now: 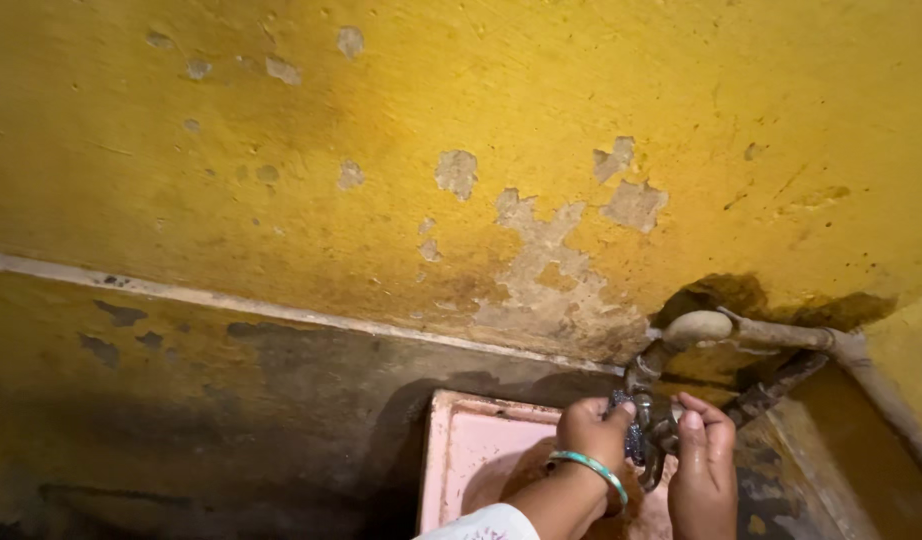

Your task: The person cleans a tap using a metal scrubber by hand and then rinses it with water.

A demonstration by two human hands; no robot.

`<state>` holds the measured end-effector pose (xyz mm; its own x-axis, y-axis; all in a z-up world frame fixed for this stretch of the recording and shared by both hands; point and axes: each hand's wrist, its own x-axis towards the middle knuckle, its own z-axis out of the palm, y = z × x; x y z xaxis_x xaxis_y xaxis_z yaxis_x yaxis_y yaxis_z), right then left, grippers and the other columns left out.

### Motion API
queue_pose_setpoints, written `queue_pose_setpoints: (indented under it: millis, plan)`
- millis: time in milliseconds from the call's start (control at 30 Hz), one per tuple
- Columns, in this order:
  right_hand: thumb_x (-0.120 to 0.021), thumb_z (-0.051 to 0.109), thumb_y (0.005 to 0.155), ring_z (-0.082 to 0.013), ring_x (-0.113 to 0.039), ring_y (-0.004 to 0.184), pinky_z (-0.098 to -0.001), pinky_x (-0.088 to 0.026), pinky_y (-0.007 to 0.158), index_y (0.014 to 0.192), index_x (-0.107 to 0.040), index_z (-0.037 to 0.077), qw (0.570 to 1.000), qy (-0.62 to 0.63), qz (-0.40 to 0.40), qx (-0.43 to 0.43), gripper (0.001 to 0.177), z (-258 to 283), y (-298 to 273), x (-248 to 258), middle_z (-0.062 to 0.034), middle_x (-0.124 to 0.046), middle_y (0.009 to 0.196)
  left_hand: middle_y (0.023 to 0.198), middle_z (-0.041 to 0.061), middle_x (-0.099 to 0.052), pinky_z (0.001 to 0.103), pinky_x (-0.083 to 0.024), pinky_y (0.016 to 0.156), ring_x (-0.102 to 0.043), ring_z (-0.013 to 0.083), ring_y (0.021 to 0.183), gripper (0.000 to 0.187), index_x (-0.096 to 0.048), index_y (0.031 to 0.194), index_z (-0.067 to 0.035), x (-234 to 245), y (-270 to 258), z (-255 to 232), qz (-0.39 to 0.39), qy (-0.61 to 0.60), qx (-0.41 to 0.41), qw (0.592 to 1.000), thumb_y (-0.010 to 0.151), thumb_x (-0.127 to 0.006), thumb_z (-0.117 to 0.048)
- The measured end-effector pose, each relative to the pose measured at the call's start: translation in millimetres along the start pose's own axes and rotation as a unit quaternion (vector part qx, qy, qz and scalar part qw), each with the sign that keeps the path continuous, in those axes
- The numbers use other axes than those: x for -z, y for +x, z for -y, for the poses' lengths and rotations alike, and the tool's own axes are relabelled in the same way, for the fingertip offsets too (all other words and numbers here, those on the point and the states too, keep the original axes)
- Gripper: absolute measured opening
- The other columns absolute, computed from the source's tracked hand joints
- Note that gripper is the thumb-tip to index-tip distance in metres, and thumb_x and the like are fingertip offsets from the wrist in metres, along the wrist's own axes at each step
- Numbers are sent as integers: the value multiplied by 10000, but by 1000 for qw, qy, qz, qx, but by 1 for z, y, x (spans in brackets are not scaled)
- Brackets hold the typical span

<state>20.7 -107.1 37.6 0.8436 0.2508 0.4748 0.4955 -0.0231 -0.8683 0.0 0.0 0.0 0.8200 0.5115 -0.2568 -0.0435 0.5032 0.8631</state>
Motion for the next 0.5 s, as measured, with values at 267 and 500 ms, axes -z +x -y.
queue_pose_setpoints:
  millis: [267,500]
  plan:
    - [-454,197,1115,-152,-553,1016,-314,-469,910,1368,-500,-37,1000,0,-17,-8,348,-22,2,7,-155,-588,1232,926,185,-740,438,-551,794,-722,354,892,255,-774,1030,-77,21,-72,-43,9,200,-120,972,909,-719,-295]
    - [-459,149,1121,-144,-575,1153,-289,-451,1033,1351,-489,-55,999,20,-16,39,309,-19,1,1,-161,-597,1322,925,208,-724,455,-553,821,-706,385,925,242,-767,981,-61,-1,-36,-46,-67,192,-68,977,908,-720,-287]
